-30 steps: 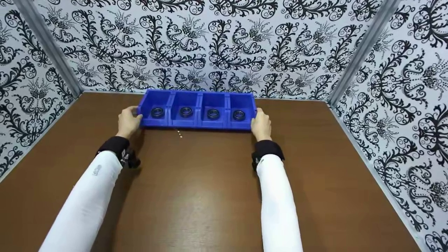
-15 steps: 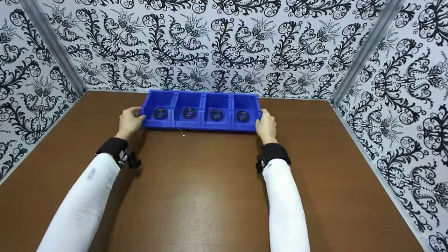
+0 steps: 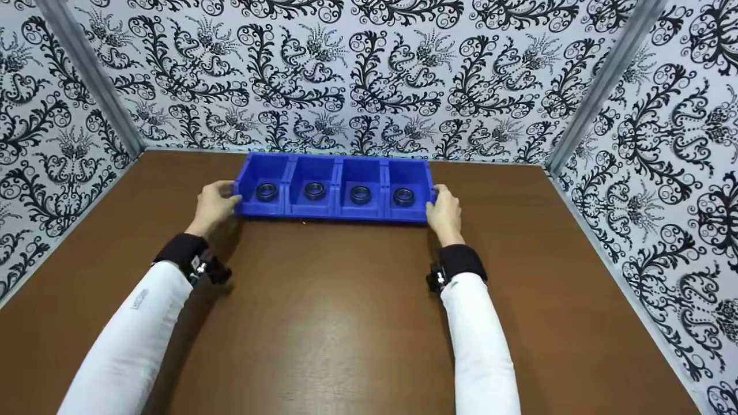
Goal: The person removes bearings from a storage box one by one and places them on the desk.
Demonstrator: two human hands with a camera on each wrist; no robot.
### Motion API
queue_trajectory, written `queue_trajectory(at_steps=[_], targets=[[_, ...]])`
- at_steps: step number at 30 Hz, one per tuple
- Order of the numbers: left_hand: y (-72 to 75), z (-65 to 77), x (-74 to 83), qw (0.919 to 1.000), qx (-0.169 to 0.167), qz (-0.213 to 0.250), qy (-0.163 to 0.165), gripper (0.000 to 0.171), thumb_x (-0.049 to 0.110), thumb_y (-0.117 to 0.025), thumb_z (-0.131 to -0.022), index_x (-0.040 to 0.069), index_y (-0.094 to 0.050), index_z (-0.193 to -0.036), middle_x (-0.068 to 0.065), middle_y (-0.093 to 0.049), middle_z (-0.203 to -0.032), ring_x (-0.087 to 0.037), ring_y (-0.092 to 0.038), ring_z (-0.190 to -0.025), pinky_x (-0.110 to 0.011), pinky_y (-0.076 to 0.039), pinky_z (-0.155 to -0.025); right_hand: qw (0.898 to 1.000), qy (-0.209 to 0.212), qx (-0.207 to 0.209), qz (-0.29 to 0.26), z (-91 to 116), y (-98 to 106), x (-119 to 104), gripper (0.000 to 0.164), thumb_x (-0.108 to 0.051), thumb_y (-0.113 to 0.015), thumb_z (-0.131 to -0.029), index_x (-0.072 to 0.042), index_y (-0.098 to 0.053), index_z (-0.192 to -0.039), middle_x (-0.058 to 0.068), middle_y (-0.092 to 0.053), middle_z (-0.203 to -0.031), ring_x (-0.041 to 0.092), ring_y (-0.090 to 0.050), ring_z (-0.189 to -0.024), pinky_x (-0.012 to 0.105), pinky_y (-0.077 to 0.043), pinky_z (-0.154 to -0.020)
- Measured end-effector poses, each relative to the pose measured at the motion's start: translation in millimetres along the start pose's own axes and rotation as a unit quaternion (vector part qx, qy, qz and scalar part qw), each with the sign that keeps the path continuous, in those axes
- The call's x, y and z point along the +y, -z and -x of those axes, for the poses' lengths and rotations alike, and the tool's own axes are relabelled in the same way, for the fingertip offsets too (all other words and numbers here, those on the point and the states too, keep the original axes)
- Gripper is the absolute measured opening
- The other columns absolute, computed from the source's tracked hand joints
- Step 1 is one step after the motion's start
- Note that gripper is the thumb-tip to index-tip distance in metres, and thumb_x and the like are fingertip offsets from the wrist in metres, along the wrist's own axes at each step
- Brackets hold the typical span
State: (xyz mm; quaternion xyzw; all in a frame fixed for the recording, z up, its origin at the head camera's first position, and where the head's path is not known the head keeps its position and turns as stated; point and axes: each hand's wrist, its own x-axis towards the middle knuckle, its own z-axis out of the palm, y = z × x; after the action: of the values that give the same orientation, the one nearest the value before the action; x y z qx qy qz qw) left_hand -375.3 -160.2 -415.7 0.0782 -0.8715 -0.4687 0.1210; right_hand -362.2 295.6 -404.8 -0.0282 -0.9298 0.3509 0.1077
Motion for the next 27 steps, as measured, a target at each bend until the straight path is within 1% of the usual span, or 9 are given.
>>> queue_trajectory(at_steps=[10, 17, 27], targets=[[3.6, 9.6, 1.3, 0.9998, -0.018, -0.003, -0.008, 0.039, 0.001, -0.062, -0.1, -0.007, -0.061, -0.139, -0.026, -0.067, -0.131, -0.037, -0.063, -0.125, -0.05, -0.044, -0.112, 1.0, -0.002, -0.007, 0.0, 11, 6, 3, 0.046, -0.001, -0.061, -0.101, 0.011, -0.049, -0.144, 0.036, -0.058, -0.137, 0.051, -0.054, -0.131, 0.062, -0.041, -0.11], [7.2, 16.0, 0.7, 0.999, -0.029, -0.005, -0.035, 0.04, -0.003, -0.061, -0.099, -0.011, -0.059, -0.138, -0.03, -0.066, -0.132, -0.041, -0.063, -0.124, -0.05, -0.047, -0.11, 1.0, 0.004, -0.014, -0.001, 18, 9, 4, 0.047, -0.001, -0.06, -0.101, 0.014, -0.047, -0.144, 0.038, -0.056, -0.139, 0.053, -0.052, -0.132, 0.062, -0.041, -0.112], [10.1, 24.7, -2.8, 0.9983, -0.043, 0.005, -0.037, 0.04, -0.003, -0.062, -0.098, -0.013, -0.057, -0.137, -0.032, -0.065, -0.131, -0.042, -0.062, -0.125, -0.049, -0.048, -0.109, 1.0, 0.0, -0.025, -0.001, 27, 12, 6, 0.048, 0.0, -0.059, -0.102, 0.014, -0.045, -0.145, 0.039, -0.054, -0.14, 0.053, -0.05, -0.133, 0.063, -0.041, -0.111]])
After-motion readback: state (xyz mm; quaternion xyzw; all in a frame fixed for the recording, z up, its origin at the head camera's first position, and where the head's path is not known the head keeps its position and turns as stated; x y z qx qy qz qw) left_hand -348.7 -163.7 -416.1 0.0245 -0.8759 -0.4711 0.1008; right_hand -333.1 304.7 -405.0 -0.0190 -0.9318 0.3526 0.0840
